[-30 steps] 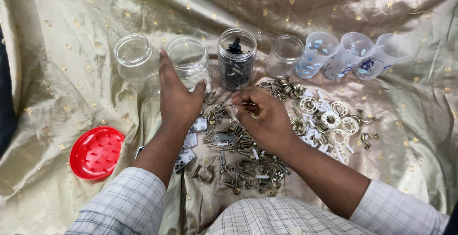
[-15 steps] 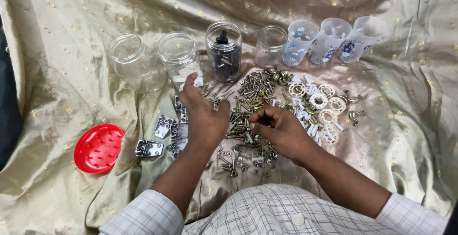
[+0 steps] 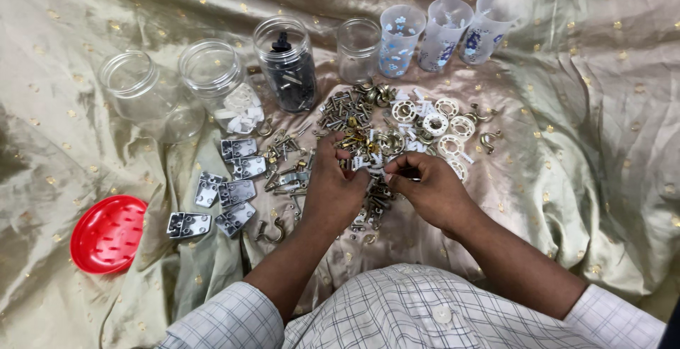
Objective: The person sits on a patterned cloth and sorts a mixed pile of small hardware items by hand. They pick up white plastic spacers and place them into a clear jar, then handle metal hinges and other small metal parts, moving them into separate piles or containers.
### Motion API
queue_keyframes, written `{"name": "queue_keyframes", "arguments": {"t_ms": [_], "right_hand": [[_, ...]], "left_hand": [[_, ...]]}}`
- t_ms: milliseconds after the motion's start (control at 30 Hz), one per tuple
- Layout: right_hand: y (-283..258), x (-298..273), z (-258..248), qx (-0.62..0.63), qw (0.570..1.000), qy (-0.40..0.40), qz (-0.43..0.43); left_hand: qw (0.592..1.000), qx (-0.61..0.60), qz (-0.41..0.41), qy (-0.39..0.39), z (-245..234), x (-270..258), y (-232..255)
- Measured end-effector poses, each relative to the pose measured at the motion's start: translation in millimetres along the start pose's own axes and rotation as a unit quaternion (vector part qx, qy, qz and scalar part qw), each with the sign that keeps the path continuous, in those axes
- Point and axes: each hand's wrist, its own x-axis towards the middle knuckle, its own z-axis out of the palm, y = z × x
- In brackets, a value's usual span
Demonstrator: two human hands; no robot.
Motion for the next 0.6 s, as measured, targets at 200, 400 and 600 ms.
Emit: {"name": "queue_keyframes", "arguments": {"t_ms": [200, 400, 600], "right_hand": [[13, -7, -33, -0.035, 0.997, 0.066, 0.015], [27, -5, -68, -0.200, 0.972, 0.122, 0.005], [37, -8, -89, -0.308, 0.941, 0.131, -0.053]], "left_hand": [[0.998, -0.013, 0.045, -0.048, 35, 7, 0], [0.992, -0.026, 0.058, -0.112, 71, 13, 0], [0.989, -0.025, 0.071, -0.127, 98, 14, 1]]}}
